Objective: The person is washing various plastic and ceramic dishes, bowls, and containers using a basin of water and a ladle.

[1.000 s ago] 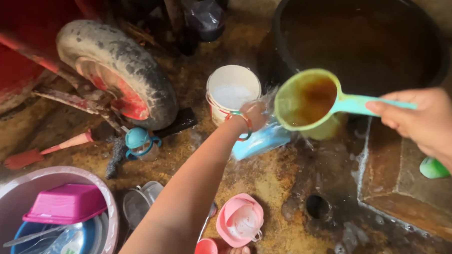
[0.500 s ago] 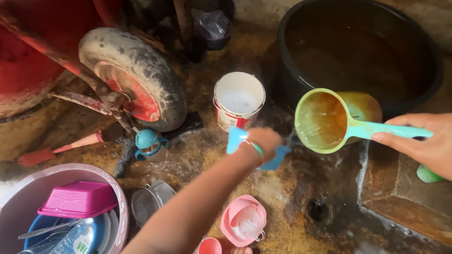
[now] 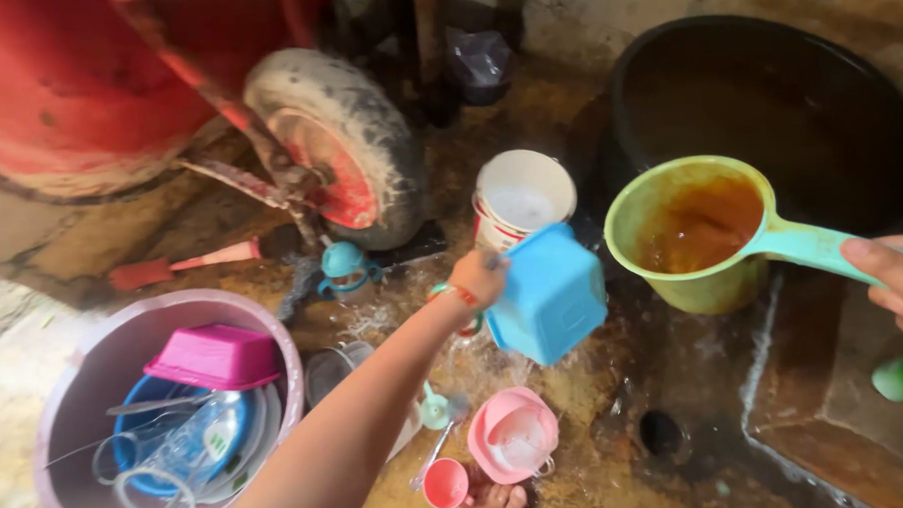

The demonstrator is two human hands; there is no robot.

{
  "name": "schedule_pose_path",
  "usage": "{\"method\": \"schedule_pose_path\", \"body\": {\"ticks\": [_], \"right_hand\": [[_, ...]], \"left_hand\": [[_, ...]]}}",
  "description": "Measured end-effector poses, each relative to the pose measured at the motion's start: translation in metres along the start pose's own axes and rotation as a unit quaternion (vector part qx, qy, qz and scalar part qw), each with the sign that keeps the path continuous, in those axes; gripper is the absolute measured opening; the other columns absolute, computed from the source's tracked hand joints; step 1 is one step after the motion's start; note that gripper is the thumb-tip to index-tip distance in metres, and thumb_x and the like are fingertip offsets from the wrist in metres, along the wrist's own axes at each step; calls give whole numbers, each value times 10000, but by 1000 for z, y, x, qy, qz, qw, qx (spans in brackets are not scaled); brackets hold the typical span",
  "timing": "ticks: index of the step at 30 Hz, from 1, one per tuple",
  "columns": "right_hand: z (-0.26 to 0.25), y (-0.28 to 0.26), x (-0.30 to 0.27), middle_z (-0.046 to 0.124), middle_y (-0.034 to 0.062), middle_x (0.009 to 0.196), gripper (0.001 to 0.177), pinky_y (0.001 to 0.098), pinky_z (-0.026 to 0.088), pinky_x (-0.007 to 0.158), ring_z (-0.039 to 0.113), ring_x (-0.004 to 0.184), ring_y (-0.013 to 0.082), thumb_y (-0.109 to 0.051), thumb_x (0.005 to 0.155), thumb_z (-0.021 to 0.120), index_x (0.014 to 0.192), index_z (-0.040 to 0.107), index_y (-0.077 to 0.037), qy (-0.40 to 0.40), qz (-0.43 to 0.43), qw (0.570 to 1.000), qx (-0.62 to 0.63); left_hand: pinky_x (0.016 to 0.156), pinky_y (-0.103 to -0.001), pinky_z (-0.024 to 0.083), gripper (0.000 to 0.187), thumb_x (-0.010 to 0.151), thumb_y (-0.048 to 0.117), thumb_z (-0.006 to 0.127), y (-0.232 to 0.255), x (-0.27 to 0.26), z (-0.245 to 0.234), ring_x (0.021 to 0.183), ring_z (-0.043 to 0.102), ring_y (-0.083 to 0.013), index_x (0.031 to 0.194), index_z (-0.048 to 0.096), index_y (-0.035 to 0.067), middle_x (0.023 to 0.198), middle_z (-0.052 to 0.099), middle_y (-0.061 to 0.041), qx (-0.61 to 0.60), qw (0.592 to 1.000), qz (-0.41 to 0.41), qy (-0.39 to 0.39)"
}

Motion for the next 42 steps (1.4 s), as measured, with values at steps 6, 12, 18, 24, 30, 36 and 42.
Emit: {"method": "schedule_pose_path", "body": {"ticks": [6, 12, 18, 24, 30, 36, 42], "right_hand": [[98, -130, -101, 463, 4, 609, 385, 271, 228, 455, 322, 497, 82, -332, 937, 733, 1100, 744, 16, 57, -122, 991, 1], [194, -197, -126, 552, 38, 658, 283, 245, 249, 456, 380, 514, 74, -179, 898, 763, 1072, 768, 43, -27, -157, 986, 58], [279, -224, -147, 481, -2, 654, 336, 235, 188, 428, 271, 478, 47, -292, 931, 715, 979, 684, 39, -173, -80, 951, 245], [292, -238, -169, 465, -10, 639, 318, 238, 204, 437, 255, 477, 47, -332, 969, 678, 850, 563, -61, -211, -65, 935, 277], [281, -221, -163, 473, 1, 646, 351, 243, 197, 432, 256, 478, 53, -340, 989, 668, 869, 572, -24, -194, -79, 944, 255], [276, -192, -148, 480, 5, 646, 390, 236, 198, 429, 279, 482, 54, -292, 936, 679, 1111, 707, 55, -155, -76, 962, 209], [288, -217, -177, 685, 11, 696, 284, 233, 408, 488, 513, 556, 58, -203, 860, 770, 1084, 811, -33, -106, -269, 957, 2]], "left_hand": [[730, -586, 613, 318, 969, 307, 534, -82, -63, -36, 926, 732, -356, 1173, 680, 111, 1067, 709, -150, -312, 893, -321, -52], [669, -464, 597, 381, 972, 357, 602, -190, -61, -124, 842, 791, -373, 1097, 780, 45, 957, 807, -209, -57, 983, -173, 12], [729, -440, 645, 358, 1012, 230, 482, -192, -224, -258, 888, 747, -322, 1115, 677, -51, 1104, 734, -234, -349, 826, -440, 42], [803, -428, 645, 365, 1022, 190, 392, -359, -336, -308, 988, 732, -333, 1274, 601, 27, 1231, 675, -237, -523, 662, -480, 240], [894, -581, 508, 724, 705, 307, 802, -420, -345, -364, 1067, 593, -559, 1306, 582, -33, 1199, 562, -404, 266, 777, -487, 296], [737, -453, 545, 66, 981, 136, 623, -120, -243, -212, 963, 661, -286, 1022, 675, 141, 1016, 675, -108, 522, 826, -193, 92], [863, -498, 562, 922, 772, 258, 778, -252, -221, -26, 1024, 671, -425, 1558, 336, 67, 1268, 635, -251, 134, 944, -290, 83]]}}
Point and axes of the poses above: each hand's wrist, its own x-axis towards the middle knuckle, its own z-axis out of the palm, y = z × x, the point moved 10 cm from there along x, towards the middle knuckle
